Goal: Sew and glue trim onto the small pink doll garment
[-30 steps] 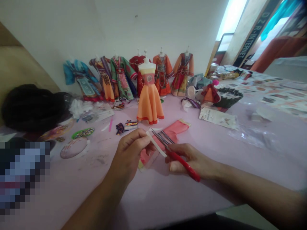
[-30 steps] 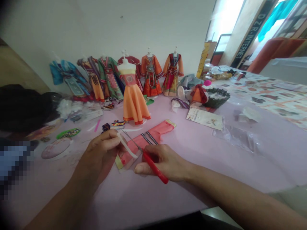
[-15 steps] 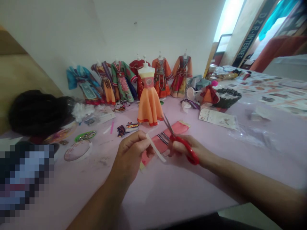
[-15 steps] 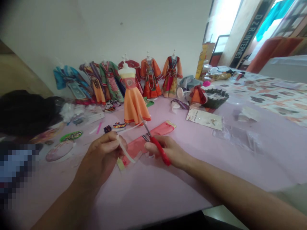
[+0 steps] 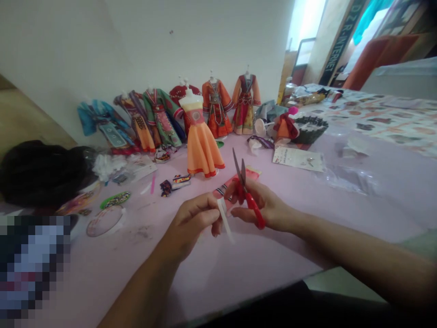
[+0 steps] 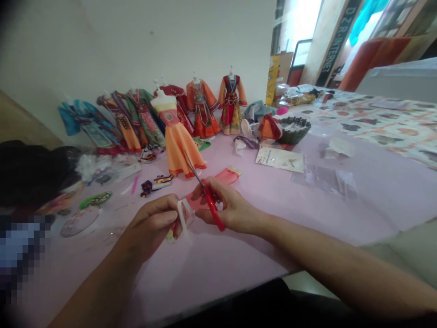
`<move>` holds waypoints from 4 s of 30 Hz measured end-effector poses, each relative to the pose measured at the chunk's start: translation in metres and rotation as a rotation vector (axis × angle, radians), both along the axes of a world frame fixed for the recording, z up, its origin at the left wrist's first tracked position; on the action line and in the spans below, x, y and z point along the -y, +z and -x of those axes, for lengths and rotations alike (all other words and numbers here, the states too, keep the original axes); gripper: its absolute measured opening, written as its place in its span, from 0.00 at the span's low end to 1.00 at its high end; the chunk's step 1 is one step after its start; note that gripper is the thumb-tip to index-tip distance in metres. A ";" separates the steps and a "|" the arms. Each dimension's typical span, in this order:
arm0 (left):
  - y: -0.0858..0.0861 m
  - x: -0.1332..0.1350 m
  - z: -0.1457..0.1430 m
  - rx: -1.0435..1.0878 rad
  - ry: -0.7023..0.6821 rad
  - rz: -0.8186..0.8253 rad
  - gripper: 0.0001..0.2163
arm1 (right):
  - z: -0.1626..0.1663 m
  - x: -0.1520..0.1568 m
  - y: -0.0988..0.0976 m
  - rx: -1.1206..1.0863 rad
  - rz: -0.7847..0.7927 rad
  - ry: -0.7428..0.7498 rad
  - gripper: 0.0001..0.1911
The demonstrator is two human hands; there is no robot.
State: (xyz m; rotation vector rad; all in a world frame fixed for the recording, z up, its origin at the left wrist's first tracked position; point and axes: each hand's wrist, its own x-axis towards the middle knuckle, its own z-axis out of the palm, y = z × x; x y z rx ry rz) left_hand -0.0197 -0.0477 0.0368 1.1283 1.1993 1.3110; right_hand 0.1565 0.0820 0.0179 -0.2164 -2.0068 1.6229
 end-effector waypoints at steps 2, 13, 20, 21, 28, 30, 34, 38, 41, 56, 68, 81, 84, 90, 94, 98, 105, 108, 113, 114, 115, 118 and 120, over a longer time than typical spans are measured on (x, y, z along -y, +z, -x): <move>-0.005 0.001 0.001 -0.020 -0.050 0.000 0.06 | 0.001 0.001 -0.002 -0.015 0.025 0.034 0.16; -0.014 -0.001 0.003 -0.060 -0.161 0.059 0.05 | 0.000 -0.001 -0.002 -0.032 0.120 0.156 0.13; -0.013 -0.002 0.000 -0.031 -0.170 0.096 0.07 | 0.000 -0.004 -0.003 -0.038 -0.118 0.080 0.12; -0.012 -0.002 -0.002 -0.033 -0.171 0.109 0.08 | 0.000 -0.005 -0.006 -0.042 -0.196 0.049 0.12; -0.011 -0.003 -0.008 0.025 -0.183 0.174 0.07 | 0.000 -0.021 -0.015 -0.007 -0.468 -0.167 0.12; -0.008 -0.002 -0.008 0.012 -0.179 0.136 0.07 | -0.002 -0.023 -0.013 0.002 -0.429 -0.217 0.11; 0.019 0.006 0.001 -0.158 -0.245 0.120 0.08 | -0.005 -0.022 -0.011 0.060 -0.387 -0.278 0.09; 0.055 0.023 0.044 -0.481 -0.230 0.242 0.09 | -0.006 -0.023 -0.016 0.077 -0.331 -0.281 0.09; 0.064 0.045 0.098 -0.654 -0.013 0.348 0.10 | -0.006 -0.023 -0.017 0.072 -0.313 -0.276 0.10; 0.038 0.111 0.213 -0.634 0.278 0.535 0.18 | -0.008 -0.032 -0.026 0.072 -0.272 -0.312 0.14; 0.024 0.088 0.219 -0.581 0.182 0.565 0.12 | -0.008 -0.034 -0.025 0.099 -0.344 -0.341 0.14; 0.010 0.086 0.234 -0.615 0.233 0.605 0.12 | -0.008 -0.039 -0.034 0.105 -0.321 -0.313 0.15; 0.008 0.086 0.235 -0.611 0.238 0.605 0.12 | -0.008 -0.038 -0.033 0.102 -0.324 -0.307 0.15; 0.010 0.085 0.238 -0.599 0.253 0.579 0.13 | -0.007 -0.036 -0.030 0.141 -0.323 -0.325 0.16; 0.010 0.084 0.240 -0.610 0.252 0.584 0.13 | -0.007 -0.035 -0.027 0.146 -0.326 -0.335 0.16; 0.008 0.082 0.241 -0.629 0.251 0.593 0.12 | -0.007 -0.033 -0.026 0.158 -0.344 -0.342 0.14; 0.005 0.080 0.240 -0.640 0.276 0.629 0.12 | -0.006 -0.034 -0.027 0.167 -0.336 -0.339 0.17; 0.002 0.080 0.241 -0.652 0.301 0.632 0.13 | -0.007 -0.034 -0.028 0.165 -0.336 -0.341 0.18; -0.001 0.079 0.240 -0.673 0.362 0.630 0.14 | -0.008 -0.035 -0.029 0.170 -0.339 -0.331 0.17; -0.001 0.078 0.240 -0.676 0.375 0.627 0.14 | -0.008 -0.035 -0.029 0.162 -0.340 -0.329 0.17; -0.001 0.078 0.239 -0.681 0.388 0.624 0.14 | -0.009 -0.035 -0.028 0.157 -0.343 -0.326 0.16; -0.001 0.076 0.235 -0.697 0.432 0.624 0.15 | -0.008 -0.033 -0.027 0.157 -0.360 -0.331 0.14; -0.001 0.075 0.234 -0.710 0.461 0.633 0.16 | -0.008 -0.032 -0.025 0.173 -0.374 -0.343 0.13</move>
